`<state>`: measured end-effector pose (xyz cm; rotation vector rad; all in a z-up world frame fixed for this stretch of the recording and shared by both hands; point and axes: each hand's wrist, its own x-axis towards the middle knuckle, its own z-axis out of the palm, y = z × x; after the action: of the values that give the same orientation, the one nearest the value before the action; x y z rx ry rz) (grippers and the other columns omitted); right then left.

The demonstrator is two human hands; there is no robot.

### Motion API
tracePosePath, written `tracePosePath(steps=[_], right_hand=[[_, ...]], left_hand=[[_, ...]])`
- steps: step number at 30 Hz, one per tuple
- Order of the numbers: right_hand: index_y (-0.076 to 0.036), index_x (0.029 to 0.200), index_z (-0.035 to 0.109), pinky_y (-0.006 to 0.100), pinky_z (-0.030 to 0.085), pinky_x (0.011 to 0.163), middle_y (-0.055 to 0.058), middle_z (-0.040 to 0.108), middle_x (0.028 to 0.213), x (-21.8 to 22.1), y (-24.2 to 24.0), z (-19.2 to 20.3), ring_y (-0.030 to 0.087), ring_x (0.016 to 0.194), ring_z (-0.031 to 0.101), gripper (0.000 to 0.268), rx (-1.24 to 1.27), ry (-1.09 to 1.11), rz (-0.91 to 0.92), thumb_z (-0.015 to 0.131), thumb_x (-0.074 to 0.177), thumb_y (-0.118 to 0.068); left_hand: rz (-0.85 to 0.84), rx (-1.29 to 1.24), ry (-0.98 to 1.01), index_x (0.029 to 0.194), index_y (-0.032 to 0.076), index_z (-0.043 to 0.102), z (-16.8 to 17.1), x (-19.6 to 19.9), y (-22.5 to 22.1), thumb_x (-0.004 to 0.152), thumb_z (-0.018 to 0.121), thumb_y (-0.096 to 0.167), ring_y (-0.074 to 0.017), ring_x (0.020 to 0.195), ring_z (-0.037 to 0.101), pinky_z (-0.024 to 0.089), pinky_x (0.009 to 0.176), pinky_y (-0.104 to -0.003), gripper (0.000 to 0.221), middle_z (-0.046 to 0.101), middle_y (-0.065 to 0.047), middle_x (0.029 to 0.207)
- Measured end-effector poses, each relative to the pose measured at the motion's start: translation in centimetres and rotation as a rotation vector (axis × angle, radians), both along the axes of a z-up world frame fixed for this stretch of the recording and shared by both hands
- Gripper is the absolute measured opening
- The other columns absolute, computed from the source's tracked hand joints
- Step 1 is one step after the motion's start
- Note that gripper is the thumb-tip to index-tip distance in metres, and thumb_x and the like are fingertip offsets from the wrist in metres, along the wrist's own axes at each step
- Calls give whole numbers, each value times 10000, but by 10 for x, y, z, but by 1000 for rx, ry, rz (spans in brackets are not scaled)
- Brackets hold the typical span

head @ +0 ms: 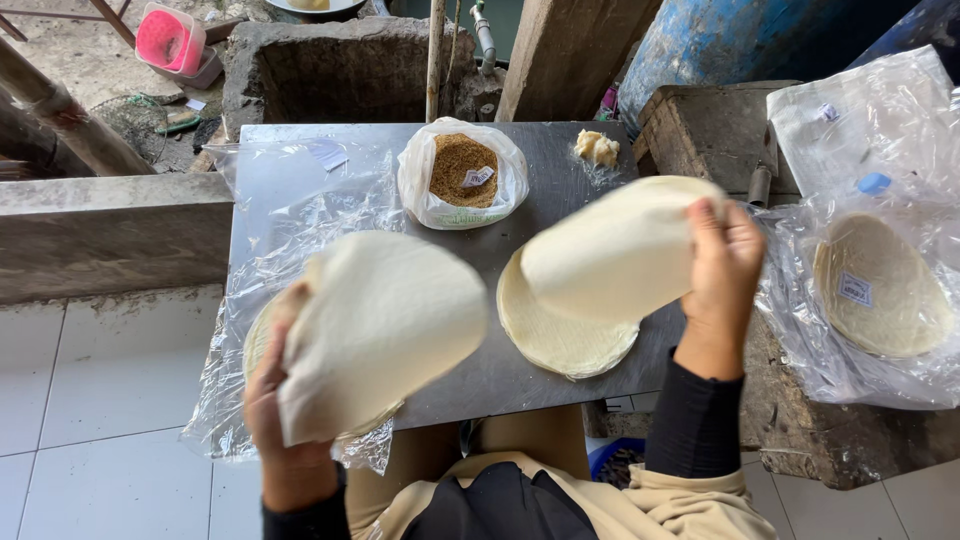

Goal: The person peels individual thin dough circles from a stack, folds them into semi-circles, and then stacks the folded pieces on a table.

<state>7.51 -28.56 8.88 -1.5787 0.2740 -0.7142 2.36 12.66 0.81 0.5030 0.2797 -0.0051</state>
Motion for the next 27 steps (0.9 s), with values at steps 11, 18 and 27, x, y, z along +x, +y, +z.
tracePosePath(steps=[11,18,27], right_hand=[[-84,944,704,206,423,581,-29,621,760,-8,28,2,41,639,517,171,-118,117,294,661,1049,-213],[-77,833,618,243,418,519,-7,577,681,17,2,-55,68,586,493,293,-77,159,407,674,1058,-256],[-47,979,730,339,421,509,109,633,588,27,-7,-99,152,507,547,225,-672,551,162,691,975,-269]], left_hand=[[126,-240,-284,1552,-67,492,3,-23,19,1214,423,248,-342,1272,647,530,1102,-497,467,644,-244,1398],[169,-2,-132,1512,35,510,28,-28,5,1125,413,264,-284,1223,663,553,1028,-484,460,624,-170,1407],[76,-225,-259,1530,-50,484,-3,-18,3,1174,431,223,-352,1214,680,565,1028,-509,451,633,-256,1382]])
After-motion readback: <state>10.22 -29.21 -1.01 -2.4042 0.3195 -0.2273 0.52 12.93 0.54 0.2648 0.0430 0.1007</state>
